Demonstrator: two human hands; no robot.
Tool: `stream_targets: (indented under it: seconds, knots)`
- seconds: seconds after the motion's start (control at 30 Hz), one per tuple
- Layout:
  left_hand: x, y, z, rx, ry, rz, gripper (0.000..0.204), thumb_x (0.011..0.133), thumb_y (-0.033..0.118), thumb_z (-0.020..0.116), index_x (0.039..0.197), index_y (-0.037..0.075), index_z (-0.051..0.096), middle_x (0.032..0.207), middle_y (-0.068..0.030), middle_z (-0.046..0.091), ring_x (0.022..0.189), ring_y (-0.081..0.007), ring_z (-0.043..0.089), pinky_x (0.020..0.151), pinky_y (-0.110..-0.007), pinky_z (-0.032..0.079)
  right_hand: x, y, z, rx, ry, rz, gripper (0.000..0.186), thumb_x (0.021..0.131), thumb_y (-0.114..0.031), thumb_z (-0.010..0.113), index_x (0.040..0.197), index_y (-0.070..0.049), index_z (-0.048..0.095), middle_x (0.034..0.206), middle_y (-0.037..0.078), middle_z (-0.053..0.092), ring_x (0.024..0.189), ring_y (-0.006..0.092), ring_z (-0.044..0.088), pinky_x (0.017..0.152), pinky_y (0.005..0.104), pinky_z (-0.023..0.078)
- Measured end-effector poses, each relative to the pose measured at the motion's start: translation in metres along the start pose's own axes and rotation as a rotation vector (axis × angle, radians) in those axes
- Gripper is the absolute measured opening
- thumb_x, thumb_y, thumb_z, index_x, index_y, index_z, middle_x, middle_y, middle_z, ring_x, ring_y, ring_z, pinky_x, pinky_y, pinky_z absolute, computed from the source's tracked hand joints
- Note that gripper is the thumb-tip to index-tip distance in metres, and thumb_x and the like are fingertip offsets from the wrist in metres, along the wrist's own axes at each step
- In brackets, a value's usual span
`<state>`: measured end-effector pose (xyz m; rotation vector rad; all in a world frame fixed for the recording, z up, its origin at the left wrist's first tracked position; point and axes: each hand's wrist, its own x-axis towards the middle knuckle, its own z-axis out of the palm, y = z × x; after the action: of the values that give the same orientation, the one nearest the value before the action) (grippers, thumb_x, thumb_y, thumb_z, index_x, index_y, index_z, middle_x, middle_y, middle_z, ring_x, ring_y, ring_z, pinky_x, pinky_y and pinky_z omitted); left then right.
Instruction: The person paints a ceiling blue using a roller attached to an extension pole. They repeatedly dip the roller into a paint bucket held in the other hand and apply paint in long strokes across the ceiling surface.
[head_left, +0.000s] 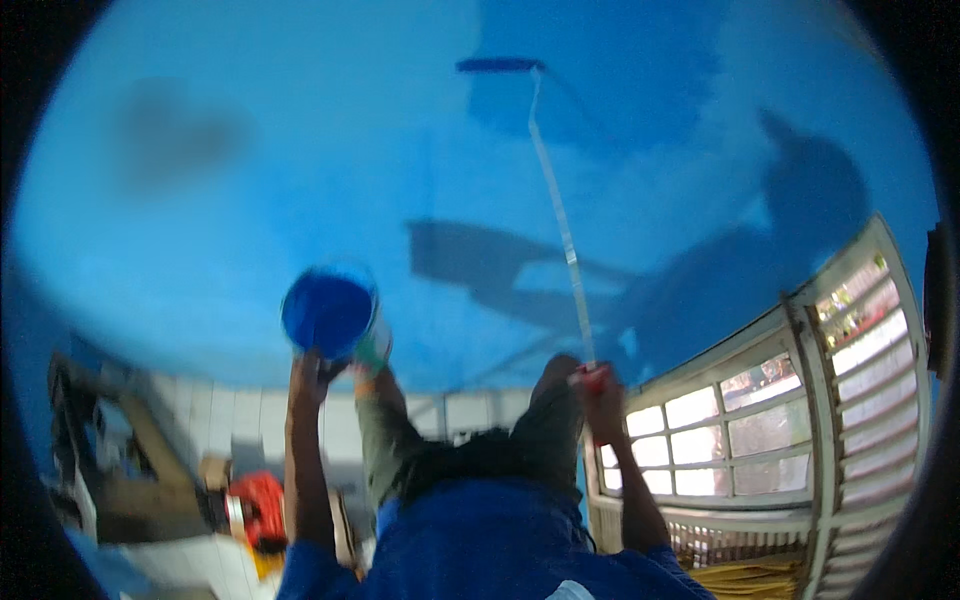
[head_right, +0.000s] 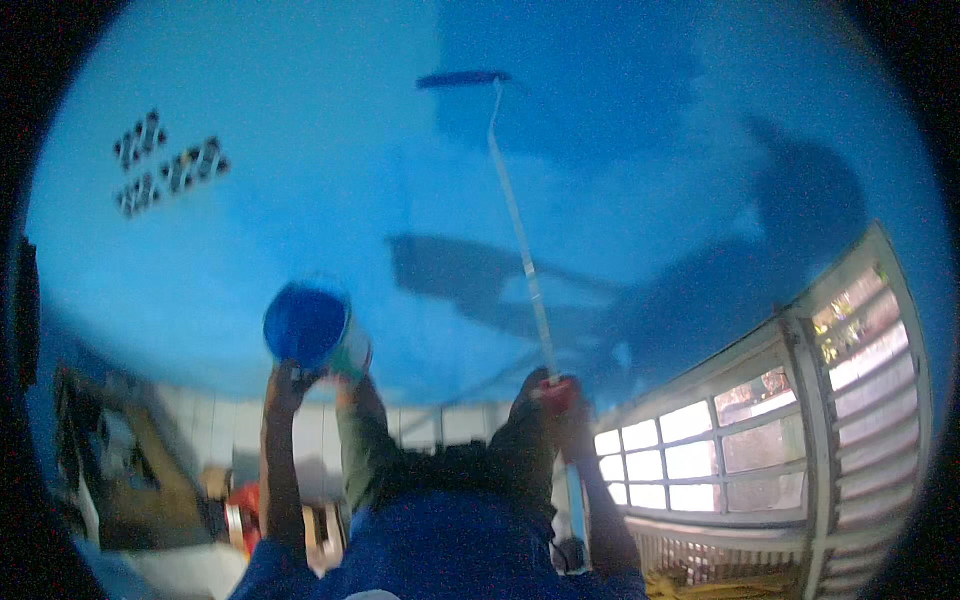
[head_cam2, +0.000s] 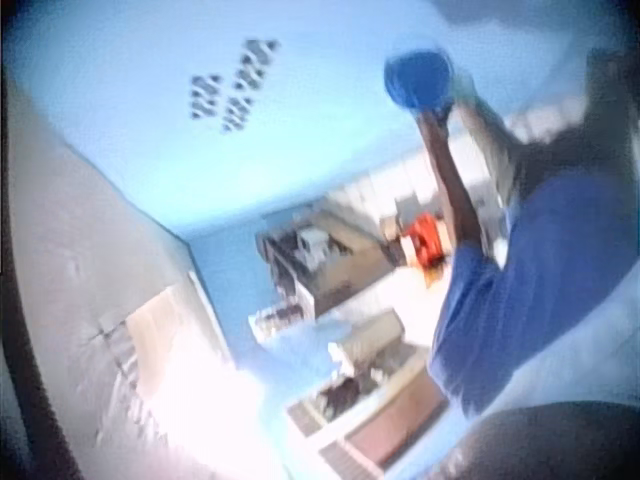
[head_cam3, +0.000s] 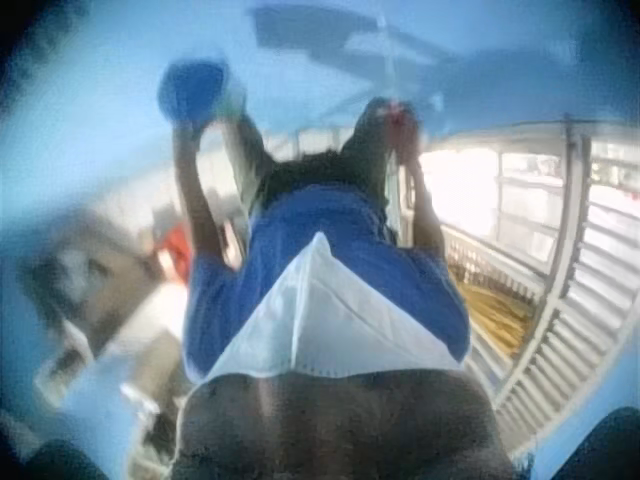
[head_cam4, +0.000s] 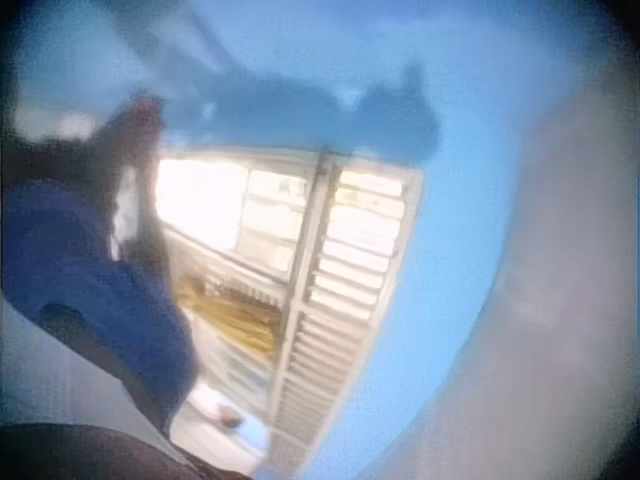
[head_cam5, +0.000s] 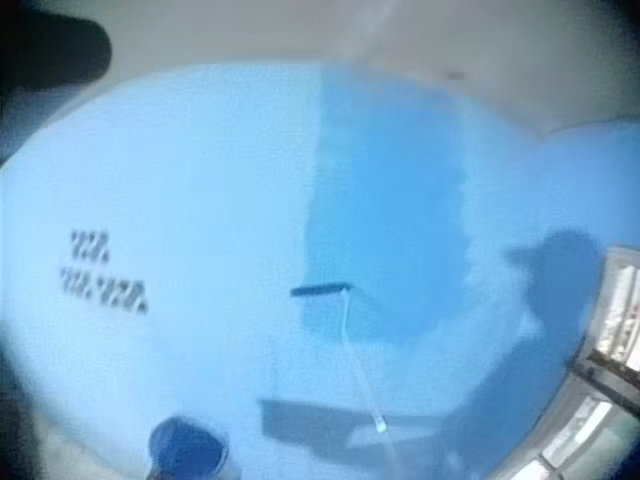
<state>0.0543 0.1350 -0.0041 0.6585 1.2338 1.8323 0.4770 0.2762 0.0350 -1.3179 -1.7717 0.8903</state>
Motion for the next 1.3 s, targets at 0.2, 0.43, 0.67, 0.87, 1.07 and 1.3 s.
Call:
stream_targets:
  seconds: [0.2,0.43,0.67,0.87,1.07,1.3]
  knots:
    - [0.002,-0.020,-0.038,0.199,0.027,0.120,0.025,0.077,0.005,0.047,0.101,-0.002,0.043,0.097,-0.0172,0.053,0.086,-0.0311,0.058,0.071,-0.039,0.054,-0.006,-0.032,-0.094,-0.238,-0.375,-0.011,0.011,0.072,-0.005,0.058,0.077,-0.006,0.048,0.064,-0.001,0.045,0.056,0.0048,0.037,0.048,0.0223,0.036]
    - [-0.005,0.018,0.021,-0.108,0.218,-0.127,0.050,0.075,-0.002,0.043,0.121,0.001,0.025,0.108,-0.0200,0.045,0.092,-0.0324,0.056,0.065,-0.036,0.058,0.018,-0.100,-0.125,-0.668,-0.576,-0.062,0.026,0.064,-0.011,0.067,0.086,-0.005,0.057,0.070,0.008,0.061,0.062,0.0155,0.057,0.059,0.0294,0.047]
    - [-0.012,0.012,0.018,-0.078,0.257,-0.090,0.057,0.073,-0.002,0.042,0.124,0.002,0.018,0.115,-0.0226,0.038,0.093,-0.0348,0.055,0.066,-0.037,0.058,0.058,-0.155,-0.098,-0.791,-0.703,-0.255,0.032,0.069,-0.018,0.068,0.095,-0.005,0.054,0.084,0.016,0.059,0.073,0.0293,0.058,0.068,0.0369,0.047]
    - [-0.015,0.014,0.025,0.005,0.310,-0.141,0.057,0.074,0.002,0.042,0.128,0.006,0.023,0.117,-0.0177,0.044,0.095,-0.0299,0.056,0.073,-0.037,0.055,0.083,-0.213,-0.054,-1.087,-0.742,-0.370,0.047,0.074,-0.033,0.065,0.105,-0.003,0.049,0.081,0.022,0.057,0.074,0.0362,0.056,0.070,0.0422,0.045]
    - [-0.017,0.010,0.024,-0.056,0.255,-0.051,0.061,0.070,-0.002,0.042,0.126,0.004,0.018,0.115,-0.0206,0.040,0.097,-0.0327,0.053,0.071,-0.039,0.056,0.097,-0.254,-0.008,-1.193,-0.805,-0.390,0.038,0.078,-0.031,0.059,0.097,0.000,0.049,0.078,0.022,0.057,0.077,0.0359,0.055,0.071,0.0434,0.044]
    - [-0.018,0.008,0.019,-0.025,0.260,-0.048,0.062,0.069,-0.002,0.042,0.126,0.003,0.016,0.114,-0.0216,0.039,0.097,-0.0315,0.053,0.073,-0.036,0.055,0.103,-0.266,0.014,-1.219,-0.804,-0.539,0.038,0.078,-0.033,0.058,0.093,0.001,0.052,0.082,0.022,0.058,0.078,0.0351,0.056,0.072,0.0417,0.044]
